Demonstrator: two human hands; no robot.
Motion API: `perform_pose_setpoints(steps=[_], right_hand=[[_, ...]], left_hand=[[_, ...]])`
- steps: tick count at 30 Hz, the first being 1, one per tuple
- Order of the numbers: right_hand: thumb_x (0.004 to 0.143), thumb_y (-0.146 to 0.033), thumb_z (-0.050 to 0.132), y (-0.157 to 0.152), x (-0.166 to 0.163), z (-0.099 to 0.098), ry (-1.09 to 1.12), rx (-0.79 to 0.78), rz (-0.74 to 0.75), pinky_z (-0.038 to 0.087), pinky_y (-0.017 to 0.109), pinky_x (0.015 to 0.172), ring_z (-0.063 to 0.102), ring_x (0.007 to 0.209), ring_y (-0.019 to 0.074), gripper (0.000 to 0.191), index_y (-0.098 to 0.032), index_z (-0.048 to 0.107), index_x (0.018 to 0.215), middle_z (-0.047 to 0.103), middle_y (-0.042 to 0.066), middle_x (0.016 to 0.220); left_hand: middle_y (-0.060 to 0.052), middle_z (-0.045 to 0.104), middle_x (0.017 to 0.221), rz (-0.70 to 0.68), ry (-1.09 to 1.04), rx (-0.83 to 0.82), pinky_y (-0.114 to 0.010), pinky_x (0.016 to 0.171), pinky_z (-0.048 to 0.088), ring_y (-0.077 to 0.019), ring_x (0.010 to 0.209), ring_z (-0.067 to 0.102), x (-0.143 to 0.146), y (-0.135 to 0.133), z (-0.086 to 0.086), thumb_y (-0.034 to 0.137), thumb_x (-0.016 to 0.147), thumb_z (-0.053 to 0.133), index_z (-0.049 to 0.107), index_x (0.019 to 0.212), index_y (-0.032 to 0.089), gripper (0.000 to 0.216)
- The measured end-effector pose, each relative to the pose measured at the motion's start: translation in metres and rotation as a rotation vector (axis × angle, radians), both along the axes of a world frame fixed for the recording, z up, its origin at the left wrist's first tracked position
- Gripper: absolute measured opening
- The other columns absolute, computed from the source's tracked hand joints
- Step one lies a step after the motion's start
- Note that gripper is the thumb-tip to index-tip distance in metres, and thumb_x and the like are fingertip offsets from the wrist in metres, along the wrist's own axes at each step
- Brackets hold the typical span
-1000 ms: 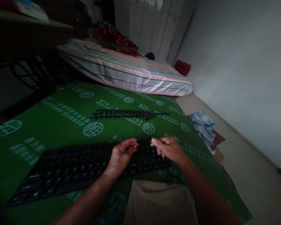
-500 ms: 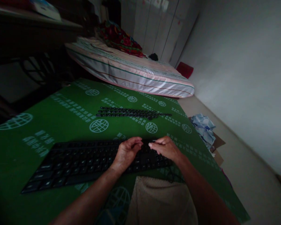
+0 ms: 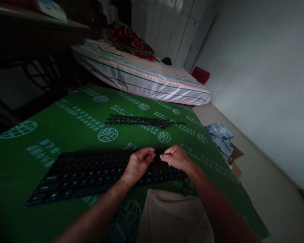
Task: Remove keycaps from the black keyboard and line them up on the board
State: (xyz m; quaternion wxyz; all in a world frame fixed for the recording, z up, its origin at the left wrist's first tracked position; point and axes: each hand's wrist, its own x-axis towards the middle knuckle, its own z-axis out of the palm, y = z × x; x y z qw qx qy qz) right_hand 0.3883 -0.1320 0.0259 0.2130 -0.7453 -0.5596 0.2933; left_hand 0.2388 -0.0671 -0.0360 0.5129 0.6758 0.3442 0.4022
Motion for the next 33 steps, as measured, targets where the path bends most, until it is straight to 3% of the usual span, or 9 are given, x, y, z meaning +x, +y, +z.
perform_pose_setpoints(steps=[10,13,18,20,26,33], right_hand=[[0.064,-0.017,0.046,0.012,-0.016,-0.007,-0.200,0.121,0.131,0.021,0.020,0.040,0.027,0.038,0.0052,0.029,-0.017,0.032,0.039,0.030,-0.006,0.036],[0.062,-0.014,0.046,0.014,-0.013,-0.011,-0.214,0.177,0.146,0.023,0.019,0.042,0.028,0.040,0.0052,0.028,-0.017,0.031,0.038,0.030,-0.006,0.037],[0.065,-0.022,0.048,0.014,-0.006,-0.008,-0.004,-0.057,0.015,0.026,0.019,0.035,0.036,0.029,0.0065,0.020,-0.018,0.050,0.046,0.043,-0.006,0.033],[0.066,-0.025,0.049,0.013,-0.007,-0.007,0.021,-0.067,-0.029,0.025,0.018,0.034,0.037,0.029,0.0067,0.020,-0.018,0.050,0.047,0.044,-0.006,0.034],[0.067,-0.030,0.053,0.003,-0.019,-0.015,0.016,0.090,-0.164,0.025,0.018,0.037,0.035,0.036,0.0066,0.023,-0.019,0.048,0.048,0.039,-0.007,0.037],[0.070,-0.034,0.054,-0.005,-0.022,-0.039,-0.050,0.319,-0.276,0.034,0.021,0.044,0.045,0.045,0.0108,0.020,-0.020,0.051,0.056,0.050,-0.003,0.048]], left_hand=[[-0.001,0.073,0.078,-0.021,0.029,0.062,-0.024,0.069,0.054,-0.0151,0.071,0.068,-0.001,0.000,0.000,0.015,0.074,0.055,0.068,0.084,0.018,0.017],[-0.002,0.074,0.079,-0.019,0.034,0.070,-0.025,0.070,0.054,-0.0156,0.071,0.068,0.000,0.000,-0.002,0.016,0.074,0.055,0.068,0.084,0.018,0.017],[-0.003,0.074,0.079,-0.033,0.041,0.076,-0.026,0.071,0.054,-0.0158,0.071,0.068,0.000,0.000,-0.003,0.016,0.074,0.055,0.068,0.085,0.018,0.017],[-0.003,0.074,0.079,-0.038,0.045,0.082,-0.026,0.071,0.053,-0.0155,0.071,0.068,0.000,0.000,-0.003,0.016,0.074,0.055,0.068,0.086,0.018,0.018],[-0.002,0.073,0.079,-0.055,0.068,0.100,-0.026,0.072,0.053,-0.0163,0.073,0.068,-0.001,-0.001,-0.004,0.014,0.074,0.054,0.069,0.085,0.019,0.019],[-0.001,0.073,0.081,-0.100,0.188,0.196,-0.024,0.072,0.051,-0.0156,0.075,0.067,-0.002,-0.003,-0.002,0.013,0.075,0.053,0.068,0.088,0.021,0.021]])
